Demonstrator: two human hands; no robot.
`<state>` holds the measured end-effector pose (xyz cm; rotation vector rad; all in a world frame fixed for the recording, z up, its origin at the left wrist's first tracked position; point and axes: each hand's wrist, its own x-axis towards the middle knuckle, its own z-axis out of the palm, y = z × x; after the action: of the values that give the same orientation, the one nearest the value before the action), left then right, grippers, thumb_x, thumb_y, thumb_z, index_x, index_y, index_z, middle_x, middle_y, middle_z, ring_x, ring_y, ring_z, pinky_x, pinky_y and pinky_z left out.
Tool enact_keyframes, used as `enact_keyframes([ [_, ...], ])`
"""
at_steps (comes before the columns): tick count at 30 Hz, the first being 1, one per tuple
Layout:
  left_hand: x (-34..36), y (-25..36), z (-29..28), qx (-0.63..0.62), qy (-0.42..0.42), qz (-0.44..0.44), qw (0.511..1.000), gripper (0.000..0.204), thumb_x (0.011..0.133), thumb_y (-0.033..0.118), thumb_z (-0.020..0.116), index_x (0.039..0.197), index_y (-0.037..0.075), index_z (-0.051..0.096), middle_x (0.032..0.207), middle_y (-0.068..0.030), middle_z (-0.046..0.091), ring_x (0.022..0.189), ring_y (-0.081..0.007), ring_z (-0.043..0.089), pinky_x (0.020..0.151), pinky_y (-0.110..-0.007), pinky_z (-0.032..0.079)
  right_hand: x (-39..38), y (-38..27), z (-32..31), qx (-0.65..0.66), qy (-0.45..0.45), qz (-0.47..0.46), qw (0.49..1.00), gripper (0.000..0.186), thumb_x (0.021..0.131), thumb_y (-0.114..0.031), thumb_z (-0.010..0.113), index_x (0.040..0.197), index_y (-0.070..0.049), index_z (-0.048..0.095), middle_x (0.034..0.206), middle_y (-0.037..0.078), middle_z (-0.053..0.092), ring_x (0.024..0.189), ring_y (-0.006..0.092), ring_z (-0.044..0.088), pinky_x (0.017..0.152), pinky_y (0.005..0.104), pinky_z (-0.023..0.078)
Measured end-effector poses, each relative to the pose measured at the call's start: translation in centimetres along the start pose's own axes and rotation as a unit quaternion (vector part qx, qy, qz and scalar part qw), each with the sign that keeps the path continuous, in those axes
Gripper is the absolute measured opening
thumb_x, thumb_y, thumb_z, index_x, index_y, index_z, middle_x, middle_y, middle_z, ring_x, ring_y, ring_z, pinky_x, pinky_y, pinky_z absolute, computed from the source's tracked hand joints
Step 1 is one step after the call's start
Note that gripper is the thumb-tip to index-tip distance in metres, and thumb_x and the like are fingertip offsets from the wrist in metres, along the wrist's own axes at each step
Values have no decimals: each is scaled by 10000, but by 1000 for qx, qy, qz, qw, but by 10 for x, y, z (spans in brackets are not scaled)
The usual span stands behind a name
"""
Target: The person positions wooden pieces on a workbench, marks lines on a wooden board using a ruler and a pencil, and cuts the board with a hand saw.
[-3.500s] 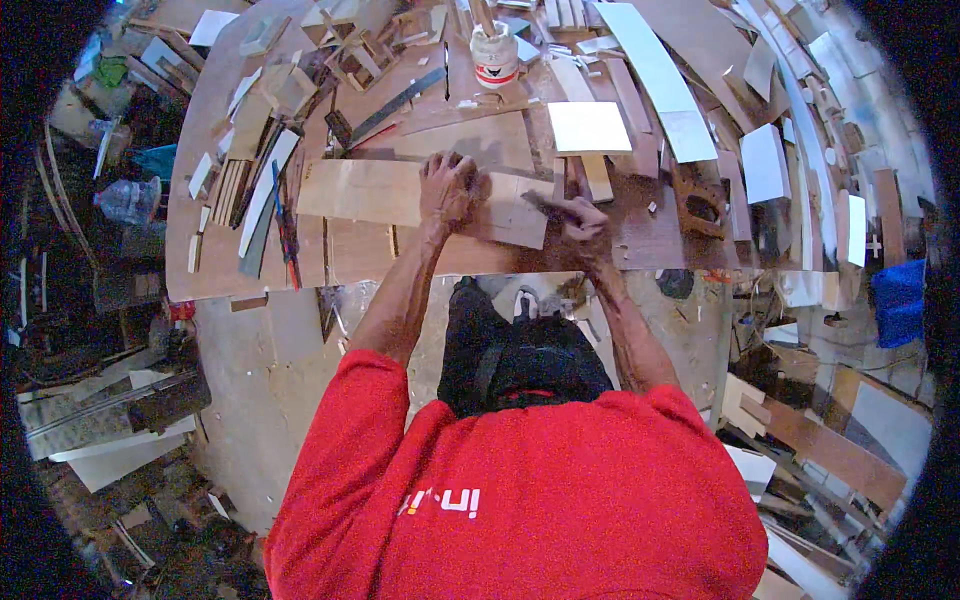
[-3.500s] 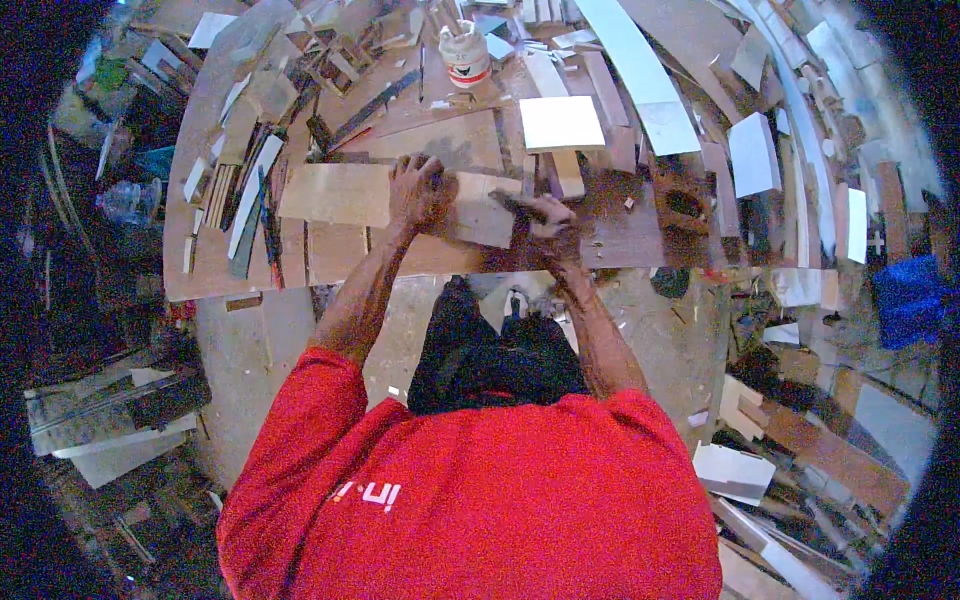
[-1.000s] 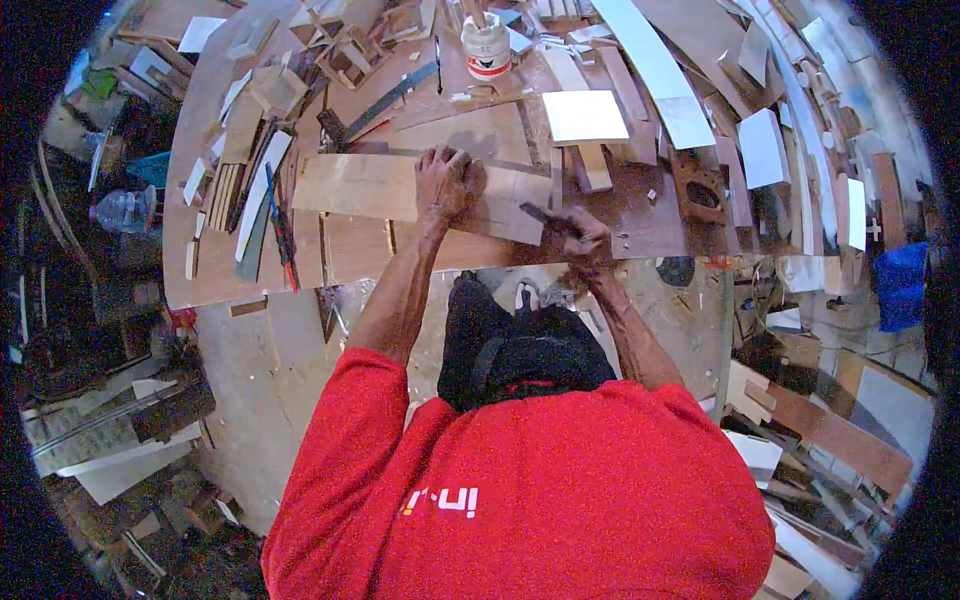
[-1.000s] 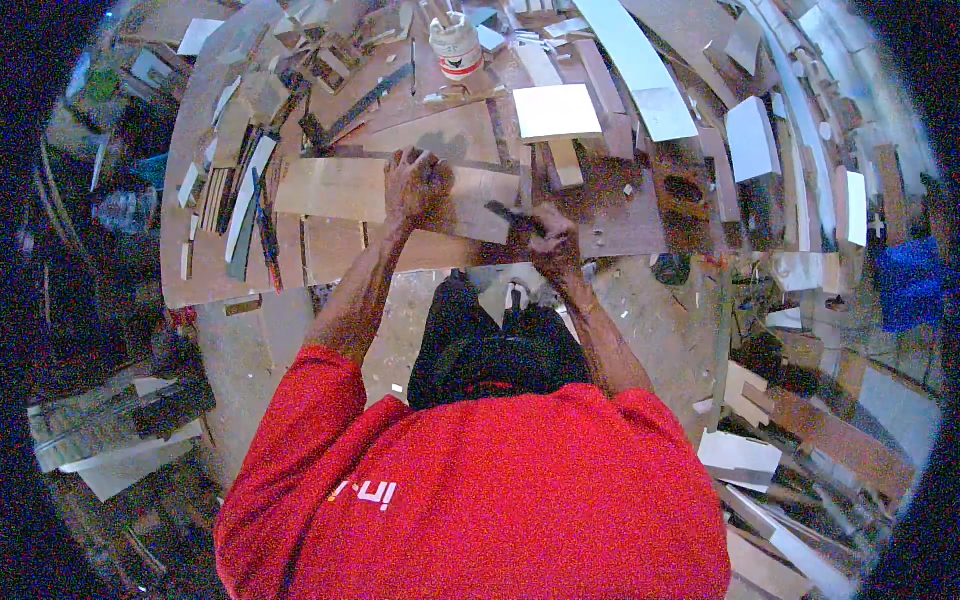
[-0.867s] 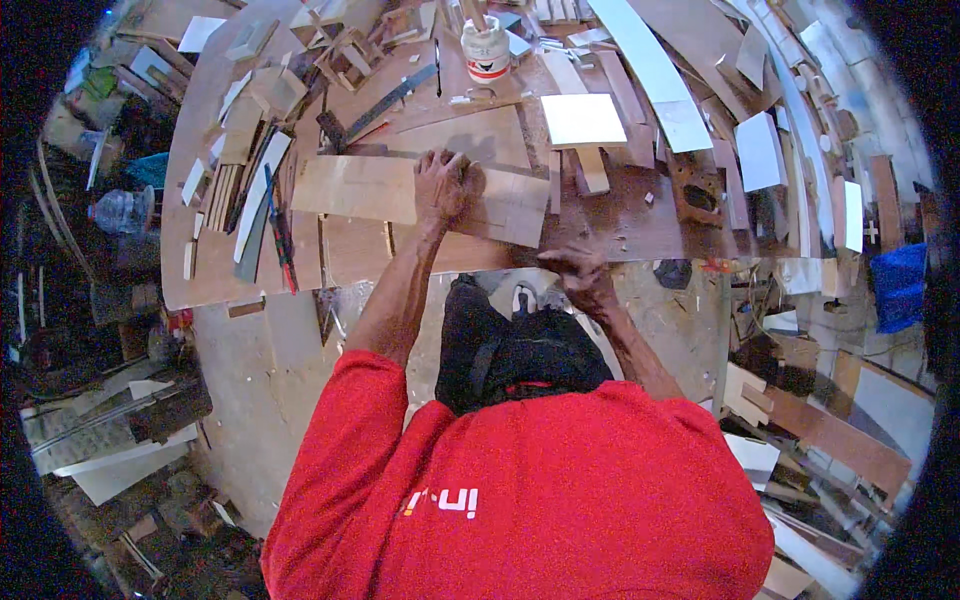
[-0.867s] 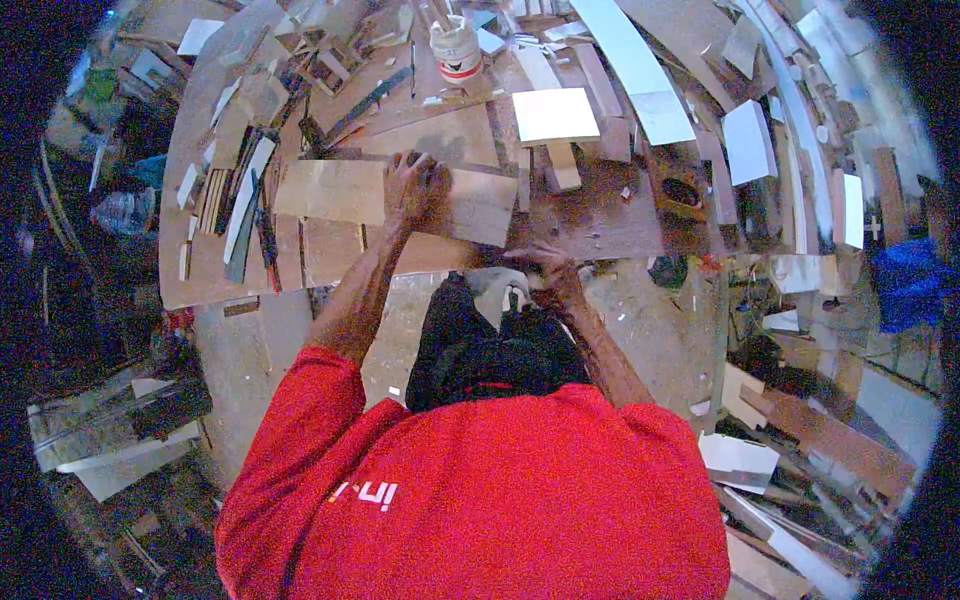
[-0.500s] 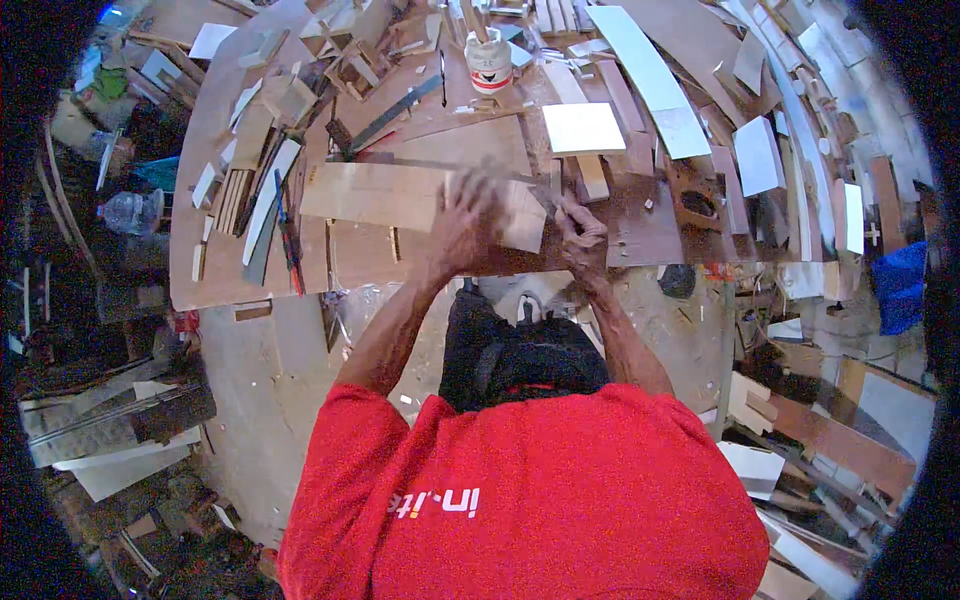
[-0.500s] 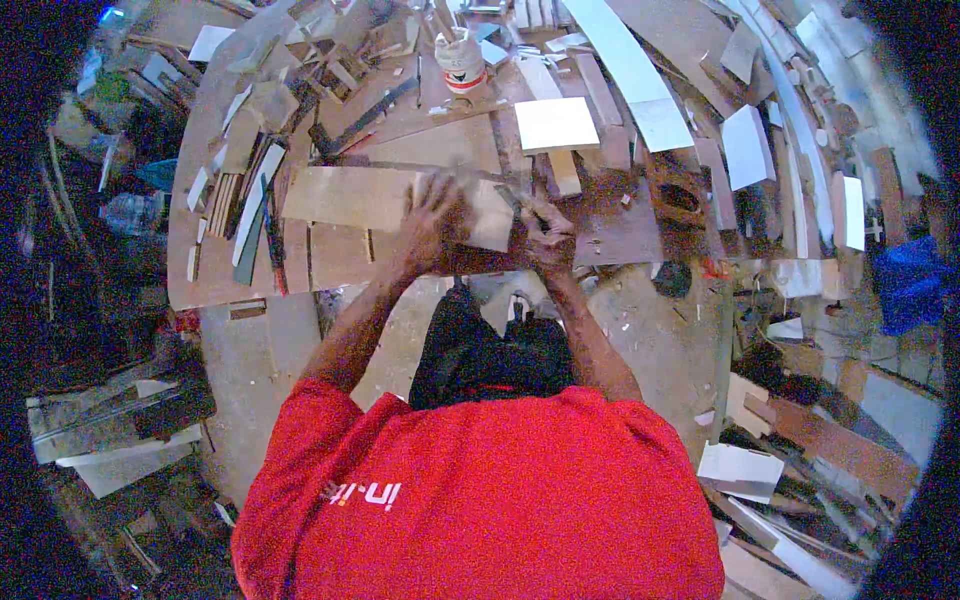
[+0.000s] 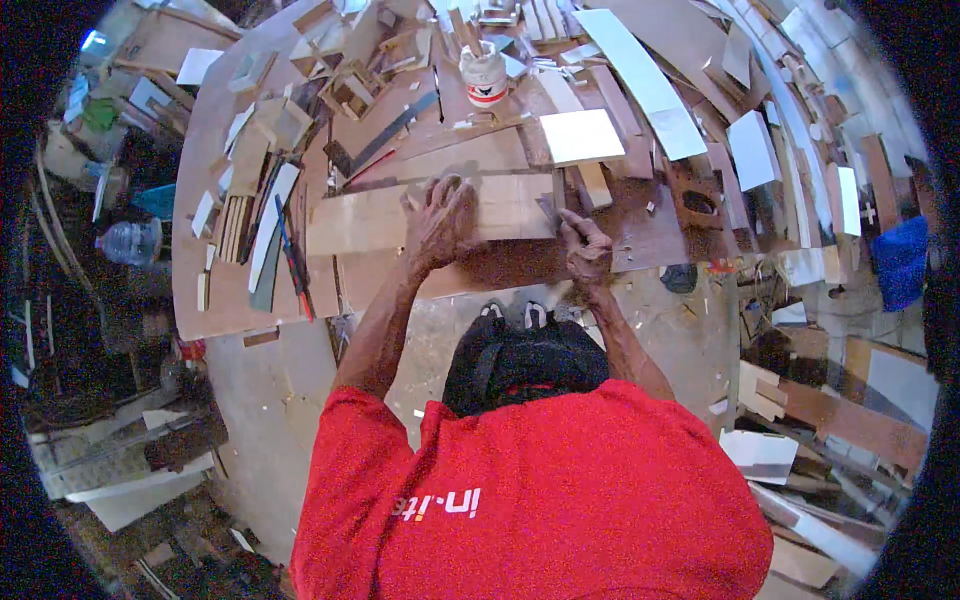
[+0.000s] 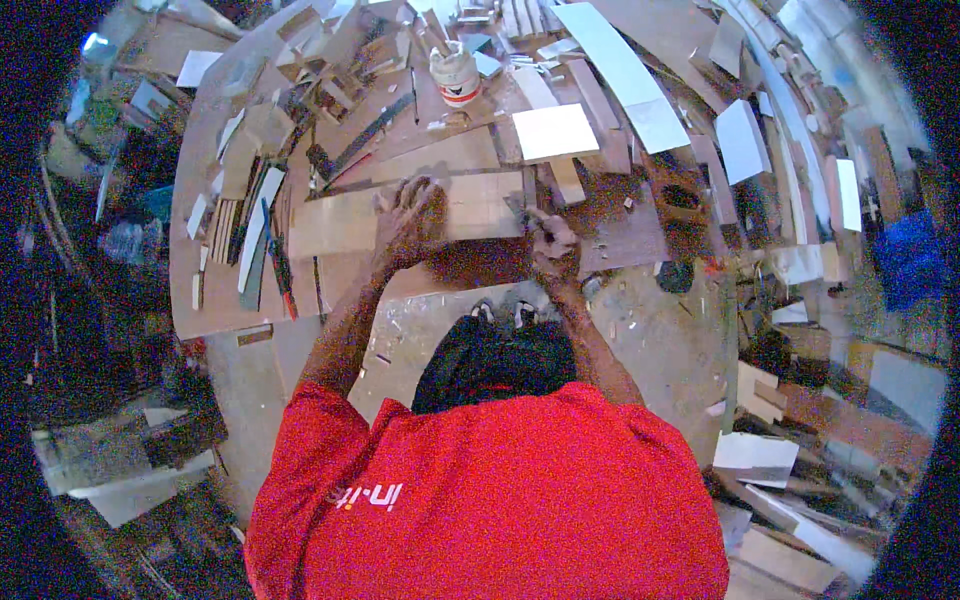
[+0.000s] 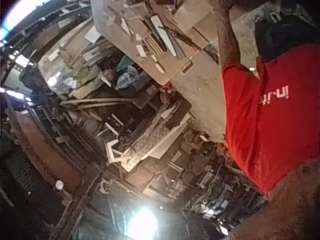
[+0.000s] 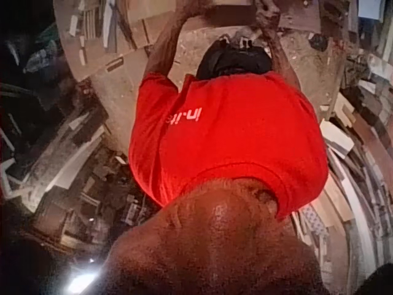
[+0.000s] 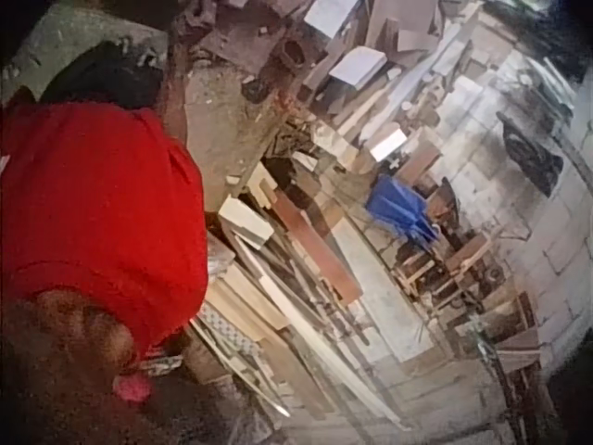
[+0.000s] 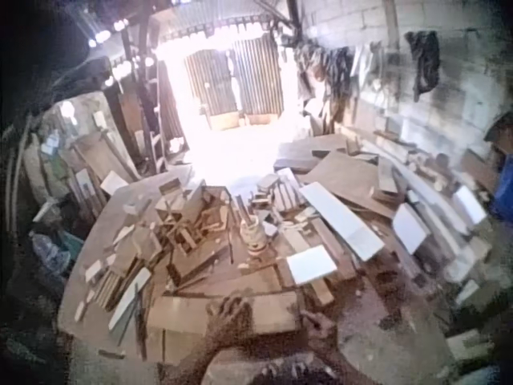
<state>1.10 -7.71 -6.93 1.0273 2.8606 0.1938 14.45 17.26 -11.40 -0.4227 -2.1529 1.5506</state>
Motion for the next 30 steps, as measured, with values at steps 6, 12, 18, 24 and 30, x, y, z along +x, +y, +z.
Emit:
enact_keyframes([
  [6, 9, -12, 14, -13, 51, -29, 998, 1061, 640, 712, 719, 1487, 179, 366, 1516, -147, 331, 1364, -464, 274, 1058, -758, 143, -10, 0, 25, -141, 18, 23, 990, 206, 916, -89, 647, 1099, -45, 729, 870, 76, 705, 748, 147, 607, 704, 323, 489],
  [12, 5, -34, 28, -68, 116, 35, 990, 1070, 645, 709, 708, 1508, 184, 354, 1498, -161, 338, 1341, -450, 267, 1094, -685, 133, -6, -32, 42, -207, 30, 62, 976, 208, 878, -93, 658, 1063, -42, 739, 884, 144, 710, 771, 219, 648, 741, 364, 504],
  [18, 4, -38, 26, -47, 124, 51, 990, 1025, 640, 666, 727, 1491, 206, 390, 1490, -147, 346, 1320, -412, 291, 1096, -628, 165, -16, -25, 64, -122, 68, 41, 989, 205, 898, -86, 627, 1067, -51, 737, 894, 139, 729, 806, 238, 677, 738, 366, 514],
  [24, 6, -35, 20, -58, 82, 31, 994, 1004, 629, 649, 739, 1471, 215, 405, 1480, -145, 340, 1355, -409, 259, 1123, -605, 124, -35, -33, 69, -103, 39, -4, 994, 190, 893, -53, 623, 1050, -48, 730, 788, 83, 667, 713, 187, 614, 691, 322, 498],
  [30, 7, -36, 23, -60, 83, 23, 994, 1017, 611, 599, 779, 1477, 231, 394, 1487, -134, 342, 1338, -405, 281, 1106, -618, 161, -21, -42, 37, -56, 152, 56, 985, 189, 931, -99, 619, 1081, -53, 725, 980, 89, 716, 841, 170, 632, 751, 334, 502],
])
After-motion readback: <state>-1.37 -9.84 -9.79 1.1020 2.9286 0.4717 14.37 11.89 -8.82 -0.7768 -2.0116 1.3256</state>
